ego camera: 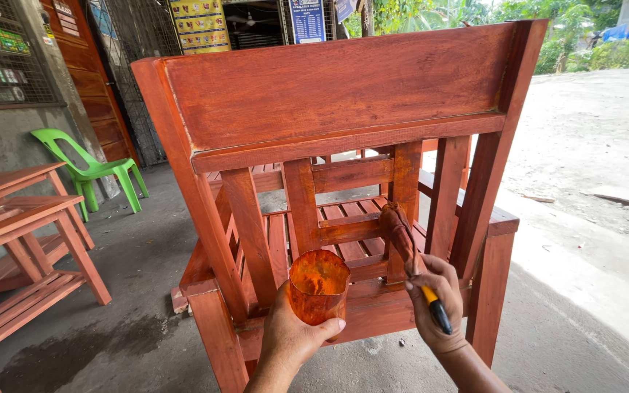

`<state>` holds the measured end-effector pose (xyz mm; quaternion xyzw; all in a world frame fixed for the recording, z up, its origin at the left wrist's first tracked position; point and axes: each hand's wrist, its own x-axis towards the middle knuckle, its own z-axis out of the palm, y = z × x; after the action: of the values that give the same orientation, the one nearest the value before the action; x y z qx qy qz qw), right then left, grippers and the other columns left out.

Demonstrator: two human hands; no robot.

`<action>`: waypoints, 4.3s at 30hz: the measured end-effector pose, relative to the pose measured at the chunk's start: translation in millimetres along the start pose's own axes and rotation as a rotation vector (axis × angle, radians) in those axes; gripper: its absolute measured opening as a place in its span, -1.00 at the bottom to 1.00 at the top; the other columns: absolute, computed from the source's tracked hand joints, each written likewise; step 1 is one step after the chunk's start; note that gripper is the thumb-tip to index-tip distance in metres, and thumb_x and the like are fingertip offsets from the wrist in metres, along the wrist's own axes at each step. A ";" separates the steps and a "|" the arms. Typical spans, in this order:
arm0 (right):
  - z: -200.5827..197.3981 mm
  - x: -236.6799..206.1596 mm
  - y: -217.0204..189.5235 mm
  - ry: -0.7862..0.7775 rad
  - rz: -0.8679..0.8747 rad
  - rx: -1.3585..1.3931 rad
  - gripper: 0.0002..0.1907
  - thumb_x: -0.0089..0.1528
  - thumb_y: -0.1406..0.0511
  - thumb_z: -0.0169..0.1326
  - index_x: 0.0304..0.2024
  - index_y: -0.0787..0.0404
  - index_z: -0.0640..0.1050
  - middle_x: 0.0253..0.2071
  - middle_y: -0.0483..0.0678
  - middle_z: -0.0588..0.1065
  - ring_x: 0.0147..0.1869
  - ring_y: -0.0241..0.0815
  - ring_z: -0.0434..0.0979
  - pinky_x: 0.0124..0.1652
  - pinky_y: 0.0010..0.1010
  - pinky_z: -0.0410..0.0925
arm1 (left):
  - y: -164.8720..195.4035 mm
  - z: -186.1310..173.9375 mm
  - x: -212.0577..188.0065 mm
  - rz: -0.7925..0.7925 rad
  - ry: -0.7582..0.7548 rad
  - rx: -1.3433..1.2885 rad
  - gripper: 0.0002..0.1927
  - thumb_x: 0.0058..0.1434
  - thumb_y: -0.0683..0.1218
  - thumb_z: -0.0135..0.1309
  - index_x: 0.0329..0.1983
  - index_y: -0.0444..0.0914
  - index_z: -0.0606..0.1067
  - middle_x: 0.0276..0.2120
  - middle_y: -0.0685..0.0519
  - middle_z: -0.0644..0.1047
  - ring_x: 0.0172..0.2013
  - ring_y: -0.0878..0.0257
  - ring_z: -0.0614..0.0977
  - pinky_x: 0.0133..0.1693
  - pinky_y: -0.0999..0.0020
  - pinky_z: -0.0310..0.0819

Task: The person applies reddish-brown stain to a wooden chair using a brush and a small container. They repeatedly dip the brush into the container and coat the chair's backrest and frame, working methodically across the slats and joints.

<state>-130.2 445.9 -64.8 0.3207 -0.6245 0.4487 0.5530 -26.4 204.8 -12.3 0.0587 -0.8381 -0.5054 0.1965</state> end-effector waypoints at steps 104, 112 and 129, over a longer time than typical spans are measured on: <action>57.2 -24.8 -96.7 -0.607 0.042 -0.006 -0.80 -0.09 0.49 0.22 -0.47 0.10 0.60 -0.09 -0.12 0.62 0.06 -0.07 0.55 0.04 -0.23 0.43 | -62.9 -95.6 -14.4 -0.025 0.128 -0.074 -0.05 -0.27 0.00 0.45 0.26 -0.12 0.31 0.08 0.00 0.56 0.11 0.14 0.63 0.15 0.14 0.58; 84.2 -3.7 -57.6 -0.794 0.278 0.129 -0.85 0.09 0.44 0.28 -0.47 0.09 0.59 -0.11 -0.19 0.61 0.09 -0.23 0.63 0.14 -0.43 0.41 | -61.9 -91.6 -11.4 -0.007 0.106 -0.038 -0.07 -0.23 0.01 0.44 0.25 -0.14 0.30 0.08 -0.04 0.52 0.12 0.09 0.60 0.14 0.09 0.57; 57.4 13.6 -48.3 -0.734 0.039 -0.259 -0.88 0.11 0.41 0.22 -0.47 0.09 0.56 -0.27 -0.17 0.59 -0.02 -0.11 0.57 0.03 -0.24 0.46 | -58.2 -97.4 -11.9 0.020 0.132 -0.060 -0.02 -0.26 0.04 0.46 0.27 -0.14 0.28 0.10 -0.01 0.55 0.13 0.12 0.61 0.17 0.14 0.52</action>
<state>-112.5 375.8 -40.7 0.3755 -0.8384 0.2320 0.3198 16.6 99.9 -26.0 0.0778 -0.8084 -0.5233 0.2583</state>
